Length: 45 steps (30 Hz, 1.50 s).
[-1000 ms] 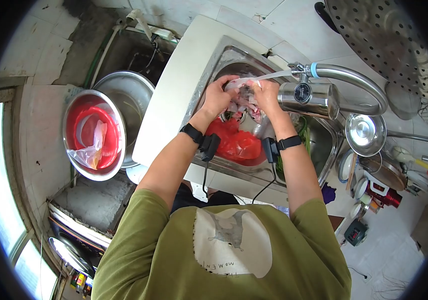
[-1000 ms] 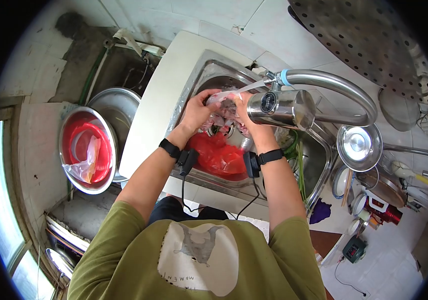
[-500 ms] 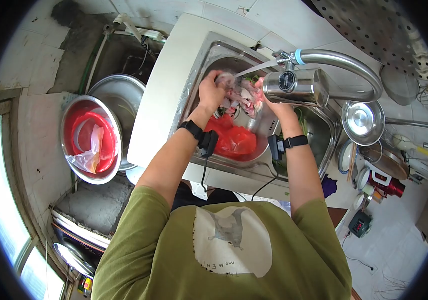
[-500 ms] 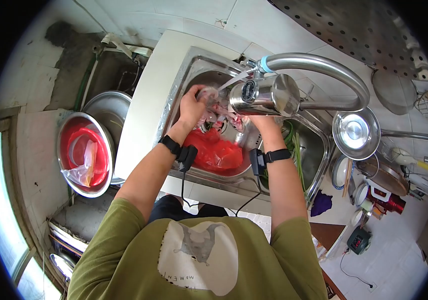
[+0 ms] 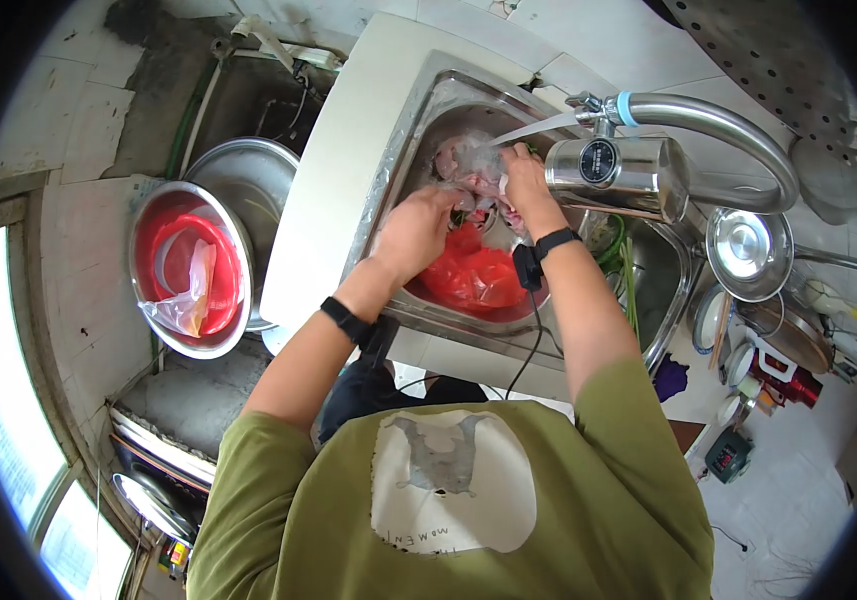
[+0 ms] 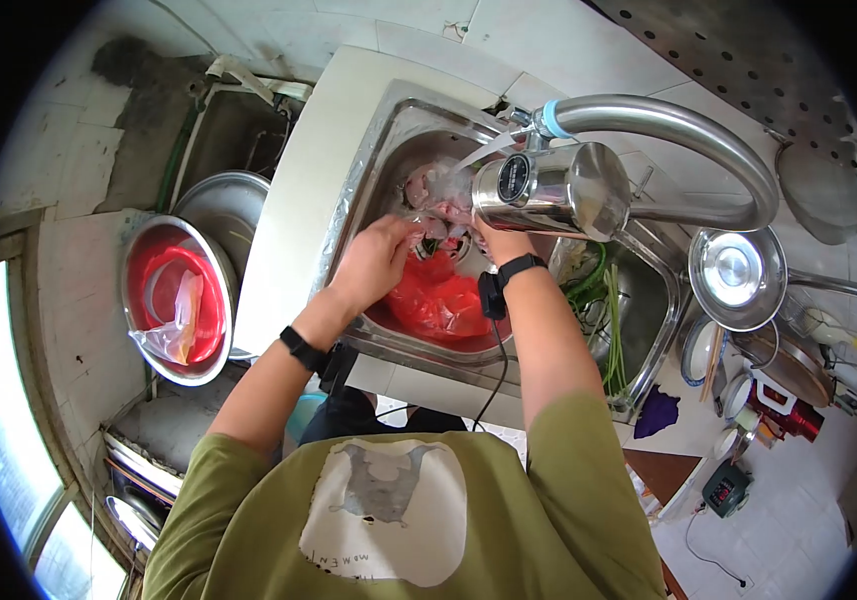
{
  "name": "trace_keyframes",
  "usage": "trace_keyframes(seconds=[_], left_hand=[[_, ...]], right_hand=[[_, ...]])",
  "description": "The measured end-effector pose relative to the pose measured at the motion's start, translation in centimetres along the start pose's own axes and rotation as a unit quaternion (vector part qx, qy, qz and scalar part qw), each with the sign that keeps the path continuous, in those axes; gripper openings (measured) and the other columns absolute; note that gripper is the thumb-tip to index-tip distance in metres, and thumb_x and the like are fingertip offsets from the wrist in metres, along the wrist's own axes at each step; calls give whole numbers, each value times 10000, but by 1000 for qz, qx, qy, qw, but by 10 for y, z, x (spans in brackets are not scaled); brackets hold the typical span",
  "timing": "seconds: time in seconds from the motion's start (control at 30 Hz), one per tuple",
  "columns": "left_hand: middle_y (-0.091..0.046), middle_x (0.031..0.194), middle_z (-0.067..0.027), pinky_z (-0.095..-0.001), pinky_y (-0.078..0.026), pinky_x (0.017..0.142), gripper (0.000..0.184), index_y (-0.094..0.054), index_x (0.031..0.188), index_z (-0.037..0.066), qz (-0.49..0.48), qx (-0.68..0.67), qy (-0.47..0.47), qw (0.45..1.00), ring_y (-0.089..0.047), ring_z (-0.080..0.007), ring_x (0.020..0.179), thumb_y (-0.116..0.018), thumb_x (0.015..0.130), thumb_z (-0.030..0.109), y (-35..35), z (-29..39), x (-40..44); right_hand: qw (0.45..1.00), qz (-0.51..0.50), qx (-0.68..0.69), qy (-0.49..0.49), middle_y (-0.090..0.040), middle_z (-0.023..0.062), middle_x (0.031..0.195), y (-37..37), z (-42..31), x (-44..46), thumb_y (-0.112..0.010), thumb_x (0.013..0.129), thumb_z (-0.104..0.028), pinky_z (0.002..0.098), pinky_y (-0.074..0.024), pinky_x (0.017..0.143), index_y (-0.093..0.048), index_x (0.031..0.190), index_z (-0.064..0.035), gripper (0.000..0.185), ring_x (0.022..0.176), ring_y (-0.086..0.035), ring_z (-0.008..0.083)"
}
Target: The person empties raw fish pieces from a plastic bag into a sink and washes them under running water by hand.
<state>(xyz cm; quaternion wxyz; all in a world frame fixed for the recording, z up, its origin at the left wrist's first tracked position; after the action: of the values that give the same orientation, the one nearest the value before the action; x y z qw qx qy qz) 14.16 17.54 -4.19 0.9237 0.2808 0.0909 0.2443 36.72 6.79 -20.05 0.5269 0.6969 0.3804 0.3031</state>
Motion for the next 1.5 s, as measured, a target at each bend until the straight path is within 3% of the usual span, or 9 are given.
trace_keyframes(seconds=[0.3, 0.57, 0.63, 0.83, 0.9, 0.93, 1.0, 1.2, 1.5], left_hand=[[-672, 967, -125, -418, -514, 892, 146, -685, 952, 53, -116, 188, -151, 963, -653, -300, 981, -595, 857, 116, -12, -4, -39], [-684, 996, -137, -425, -516, 916, 182, -697, 977, 46, -137, 177, -127, 966, -658, -316, 1003, -596, 864, 146, -17, -9, -39], [-695, 1022, -148, -424, -519, 924, 211, -706, 1012, 39, -135, 157, -117, 971, -663, -325, 1017, -577, 880, 142, -18, -7, -36], [-701, 1118, -169, -371, -540, 911, 224, -712, 1114, 51, -11, -99, 177, 979, -675, -303, 1059, -615, 970, 193, -49, -47, 32], [-716, 1010, -119, -365, -557, 832, 206, -704, 1100, 32, 50, -523, 347, 777, -693, -241, 948, -615, 1001, 190, -84, -70, 47], [-716, 1010, -119, -365, -557, 832, 206, -704, 1100, 32, 50, -524, 347, 776, -693, -241, 948, -615, 1001, 190, -91, -74, 58], [-707, 946, -67, -360, -566, 749, 174, -694, 1097, 12, 43, -675, 280, 682, -673, -178, 853, -614, 1009, 140, -102, -69, 77], [-680, 896, -56, -316, -574, 744, 116, -689, 1046, 14, 40, -437, 322, 839, -652, -158, 784, -612, 996, 84, -91, -64, 83], [-695, 943, -93, -256, -589, 704, 157, -632, 1114, -15, 5, -600, 315, 735, -676, -153, 780, -607, 961, 8, -91, -61, 80]], right_hand=[[963, -210, -166, 23, -627, 274, 1107, 20, -2, -2, -640, 820, -50, 479, -570, 841, -577, 1160, -49, 345, 997, -696, 412], [959, 136, 245, -51, -685, 139, 1020, 67, -12, 21, -717, 860, -158, 373, -550, 689, -655, 1063, -19, 254, 777, -670, 263], [801, -5, 514, -306, -665, 39, 991, 65, -38, 11, -689, 943, -251, 266, -529, 622, -665, 1085, -59, 241, 765, -642, 120], [623, 10, 642, -447, -636, 19, 923, 76, -67, -19, -677, 964, -271, 273, -548, 668, -627, 1145, -82, 267, 731, -611, 123], [598, 8, 660, -455, -632, 22, 914, 69, -67, -24, -678, 965, -263, 276, -548, 672, -629, 1128, -88, 244, 727, -606, 125], [570, 6, 678, -464, -628, 25, 905, 64, -67, -27, -679, 967, -255, 279, -547, 676, -631, 1110, -95, 220, 724, -600, 127], [566, -11, 683, -461, -628, 29, 901, 60, -68, -31, -676, 969, -247, 280, -547, 664, -631, 1101, -97, 205, 720, -598, 131], [572, 8, 682, -456, -620, 30, 868, 61, -60, -45, -718, 947, -245, 275, -533, 595, -619, 1052, -93, 209, 699, -592, 132], [627, -10, 669, -400, -623, 23, 899, 67, -53, -35, -716, 956, -272, 256, -536, 676, -627, 1085, -79, 248, 721, -597, 117]])
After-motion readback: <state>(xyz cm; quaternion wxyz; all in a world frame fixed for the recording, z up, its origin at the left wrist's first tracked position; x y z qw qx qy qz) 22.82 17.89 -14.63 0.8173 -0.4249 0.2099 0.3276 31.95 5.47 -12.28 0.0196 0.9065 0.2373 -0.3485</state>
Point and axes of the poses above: each hand's wrist, its own x-axis towards the middle knuckle, its own y-axis out of the back of the hand, z = x × y, the point moved 7 cm from there along x, towards the middle knuckle
